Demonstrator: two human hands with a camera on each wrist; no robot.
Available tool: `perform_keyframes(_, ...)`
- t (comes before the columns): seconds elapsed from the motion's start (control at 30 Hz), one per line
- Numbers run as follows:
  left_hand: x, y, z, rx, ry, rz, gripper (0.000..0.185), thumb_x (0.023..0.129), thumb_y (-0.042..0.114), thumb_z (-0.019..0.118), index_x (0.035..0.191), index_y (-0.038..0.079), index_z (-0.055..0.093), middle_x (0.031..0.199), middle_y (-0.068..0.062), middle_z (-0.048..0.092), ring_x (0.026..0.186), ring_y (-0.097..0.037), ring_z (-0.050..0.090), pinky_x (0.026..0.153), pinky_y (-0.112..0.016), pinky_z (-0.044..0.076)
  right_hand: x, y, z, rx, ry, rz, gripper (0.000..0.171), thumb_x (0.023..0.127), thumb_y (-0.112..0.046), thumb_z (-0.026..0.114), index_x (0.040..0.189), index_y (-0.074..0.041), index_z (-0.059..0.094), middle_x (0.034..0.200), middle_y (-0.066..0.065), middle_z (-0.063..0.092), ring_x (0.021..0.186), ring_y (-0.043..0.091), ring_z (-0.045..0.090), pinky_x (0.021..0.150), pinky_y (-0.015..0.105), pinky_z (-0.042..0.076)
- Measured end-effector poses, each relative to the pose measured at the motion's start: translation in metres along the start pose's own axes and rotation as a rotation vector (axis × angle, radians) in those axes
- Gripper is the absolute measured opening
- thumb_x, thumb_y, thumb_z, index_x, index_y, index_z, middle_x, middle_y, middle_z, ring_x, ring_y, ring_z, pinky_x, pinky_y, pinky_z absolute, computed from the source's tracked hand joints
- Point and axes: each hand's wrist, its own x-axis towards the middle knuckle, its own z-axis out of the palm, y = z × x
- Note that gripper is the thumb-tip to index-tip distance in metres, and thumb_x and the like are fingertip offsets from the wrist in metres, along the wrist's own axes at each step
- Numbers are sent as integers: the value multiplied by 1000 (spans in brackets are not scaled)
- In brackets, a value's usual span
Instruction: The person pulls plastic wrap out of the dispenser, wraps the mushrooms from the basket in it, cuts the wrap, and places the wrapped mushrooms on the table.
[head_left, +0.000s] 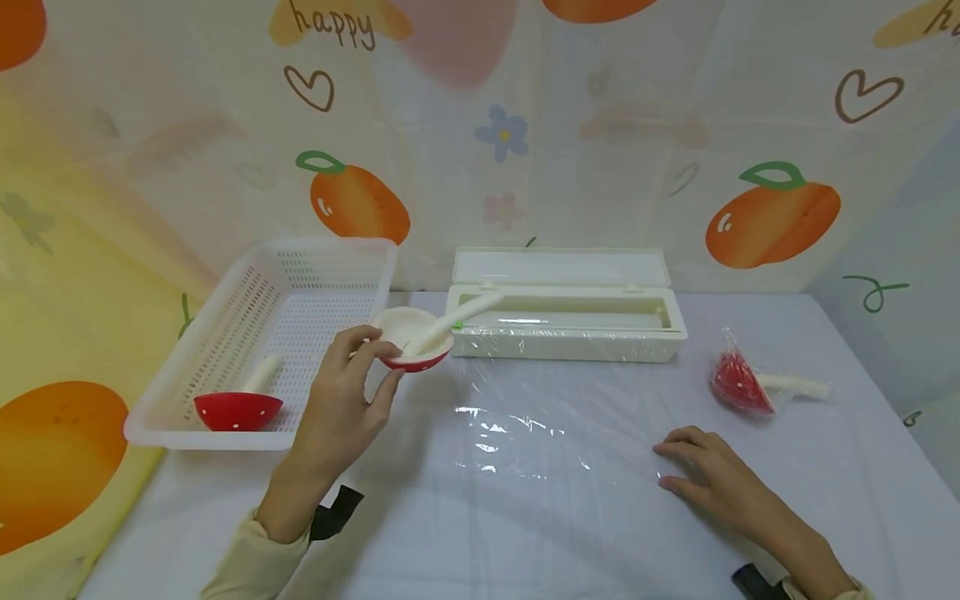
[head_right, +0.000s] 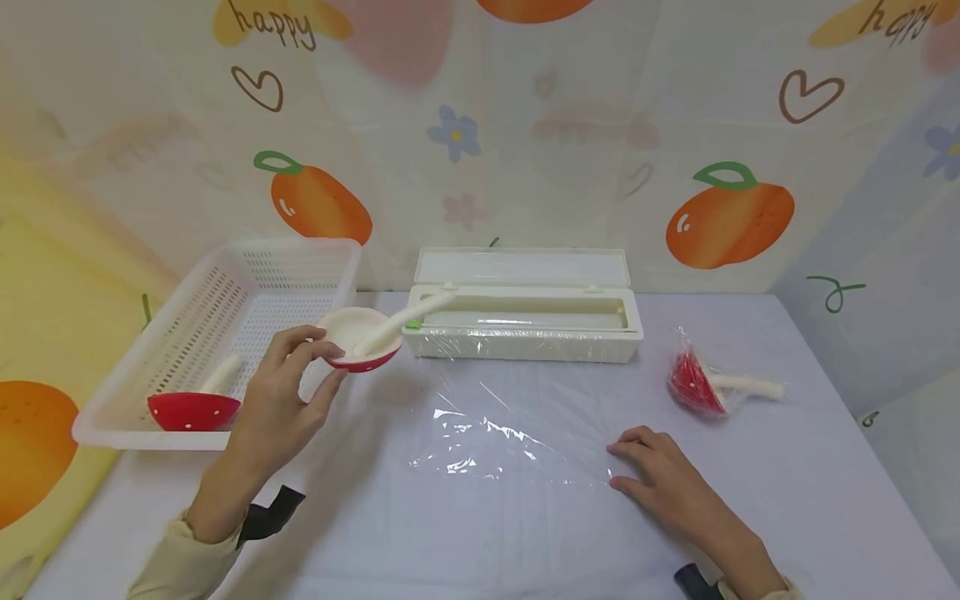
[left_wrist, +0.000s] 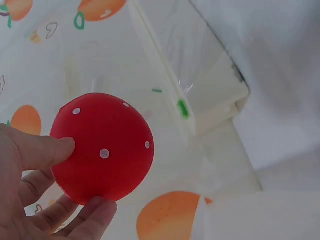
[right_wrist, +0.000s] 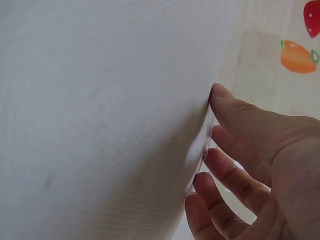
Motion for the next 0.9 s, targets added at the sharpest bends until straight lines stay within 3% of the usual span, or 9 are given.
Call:
perform_keyframes(0.23, 0, 3, 18, -58, -59, 52, 26, 80, -2, 78, 101, 4, 65, 123, -18, 57, 116, -34, 57, 90, -43, 57, 1, -1, -1, 16, -33, 30, 35, 76, -16, 83, 109, -7, 74, 111, 2, 64, 102, 25, 59, 86, 47, 50)
perform_keyframes(0.6, -4, 17, 49, -80, -140, 131, 25, 82, 2, 77, 103, 8, 64, 124, -13, 60, 116, -29, 60, 95, -39, 55, 1, 1, 0, 10, 8, -2, 37, 74, -17, 85, 108, -9, 73, 111, 5, 64, 102, 27, 60, 85, 48, 50)
perform_keyframes(0.9, -6, 25, 72, -81, -229, 165, 25, 85, 4, 75, 106, 11, 64, 128, -9, 59, 123, -25, 58, 95, -33, 55, 0, 3, 3, 4, 53, -32, 38, 73, -16, 86, 108, -12, 73, 110, 1, 64, 100, 24, 59, 85, 40, 48)
